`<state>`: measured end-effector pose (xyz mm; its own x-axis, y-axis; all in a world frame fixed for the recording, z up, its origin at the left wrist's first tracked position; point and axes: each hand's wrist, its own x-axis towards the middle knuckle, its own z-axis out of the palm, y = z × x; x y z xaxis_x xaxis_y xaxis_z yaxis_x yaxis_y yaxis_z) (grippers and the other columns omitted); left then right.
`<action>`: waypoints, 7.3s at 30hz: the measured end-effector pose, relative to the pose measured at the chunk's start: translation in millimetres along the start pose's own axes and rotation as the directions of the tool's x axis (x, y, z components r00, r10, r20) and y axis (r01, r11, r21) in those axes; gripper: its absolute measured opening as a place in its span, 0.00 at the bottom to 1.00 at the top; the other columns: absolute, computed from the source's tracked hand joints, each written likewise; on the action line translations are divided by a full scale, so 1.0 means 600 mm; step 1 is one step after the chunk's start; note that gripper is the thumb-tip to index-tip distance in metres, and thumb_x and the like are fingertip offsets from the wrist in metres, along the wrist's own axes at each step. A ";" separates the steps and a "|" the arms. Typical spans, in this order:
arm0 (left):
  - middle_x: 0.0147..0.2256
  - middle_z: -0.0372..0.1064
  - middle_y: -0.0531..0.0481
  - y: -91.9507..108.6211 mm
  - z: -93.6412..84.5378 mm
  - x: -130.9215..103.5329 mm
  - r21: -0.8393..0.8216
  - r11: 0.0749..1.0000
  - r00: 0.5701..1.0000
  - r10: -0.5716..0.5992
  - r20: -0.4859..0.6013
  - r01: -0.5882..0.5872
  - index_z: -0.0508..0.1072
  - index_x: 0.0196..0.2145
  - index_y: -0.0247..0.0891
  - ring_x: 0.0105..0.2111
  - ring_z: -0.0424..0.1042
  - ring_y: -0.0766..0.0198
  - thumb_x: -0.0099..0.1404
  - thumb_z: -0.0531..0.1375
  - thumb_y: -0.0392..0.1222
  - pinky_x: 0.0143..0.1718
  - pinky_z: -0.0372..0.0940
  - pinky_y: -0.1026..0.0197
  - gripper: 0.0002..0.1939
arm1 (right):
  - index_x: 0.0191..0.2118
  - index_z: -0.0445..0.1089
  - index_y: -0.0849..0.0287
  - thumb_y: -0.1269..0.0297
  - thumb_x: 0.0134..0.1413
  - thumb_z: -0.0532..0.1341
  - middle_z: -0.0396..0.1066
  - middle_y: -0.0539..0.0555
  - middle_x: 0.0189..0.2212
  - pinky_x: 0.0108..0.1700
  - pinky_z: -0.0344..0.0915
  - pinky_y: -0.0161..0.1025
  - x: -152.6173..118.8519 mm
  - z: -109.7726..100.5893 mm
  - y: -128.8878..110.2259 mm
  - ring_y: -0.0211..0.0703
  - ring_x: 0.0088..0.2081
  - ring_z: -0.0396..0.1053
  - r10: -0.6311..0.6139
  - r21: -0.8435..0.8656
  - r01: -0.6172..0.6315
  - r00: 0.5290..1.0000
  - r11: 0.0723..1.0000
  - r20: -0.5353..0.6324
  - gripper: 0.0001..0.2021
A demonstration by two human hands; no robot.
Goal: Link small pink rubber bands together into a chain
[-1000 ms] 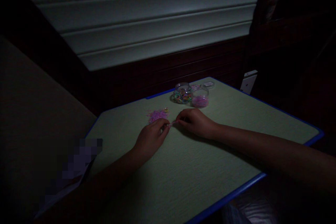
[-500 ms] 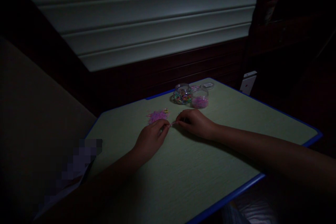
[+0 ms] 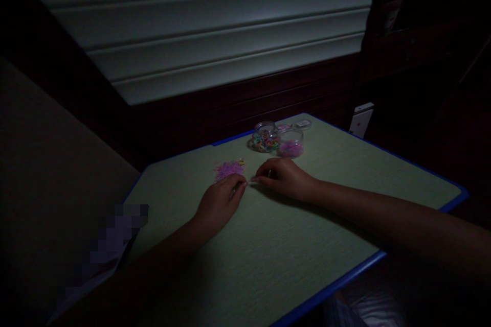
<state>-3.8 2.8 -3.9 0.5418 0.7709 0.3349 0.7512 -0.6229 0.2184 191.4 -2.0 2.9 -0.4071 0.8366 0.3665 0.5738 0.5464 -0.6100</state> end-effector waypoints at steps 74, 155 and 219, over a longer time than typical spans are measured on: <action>0.33 0.66 0.52 0.004 -0.004 0.000 0.018 0.999 0.999 0.038 -0.004 -0.038 0.65 0.33 0.40 0.31 0.65 0.67 0.62 0.46 0.39 0.33 0.59 0.65 0.09 | 0.34 0.71 0.64 0.62 0.52 0.53 0.68 0.57 0.29 0.31 0.56 0.32 0.020 -0.006 0.054 0.38 0.29 0.64 0.007 -0.369 -0.041 0.996 0.928 -0.093 0.12; 0.36 0.67 0.53 0.005 -0.004 0.002 -0.040 0.998 0.998 0.055 -0.017 -0.056 0.63 0.39 0.41 0.33 0.67 0.66 0.64 0.44 0.42 0.35 0.60 0.64 0.11 | 0.39 0.64 0.63 0.72 0.52 0.51 0.65 0.55 0.31 0.31 0.55 0.32 0.000 -0.007 0.006 0.37 0.31 0.62 -0.291 -0.480 0.331 0.944 0.813 0.158 0.09; 0.35 0.67 0.52 0.003 -0.001 0.002 -0.021 0.995 0.996 0.093 0.003 -0.093 0.63 0.39 0.41 0.33 0.67 0.66 0.64 0.45 0.39 0.34 0.60 0.64 0.10 | 0.40 0.66 0.63 0.63 0.49 0.57 0.66 0.52 0.27 0.29 0.57 0.31 0.004 0.004 0.009 0.34 0.27 0.61 -0.151 -0.090 0.152 0.988 0.984 0.013 0.13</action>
<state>-2.0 2.2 -2.3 0.6106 0.7101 0.3506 0.6895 -0.6945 0.2058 191.5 2.6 -1.2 -0.4985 0.7437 0.4454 0.5667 0.6684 -0.4817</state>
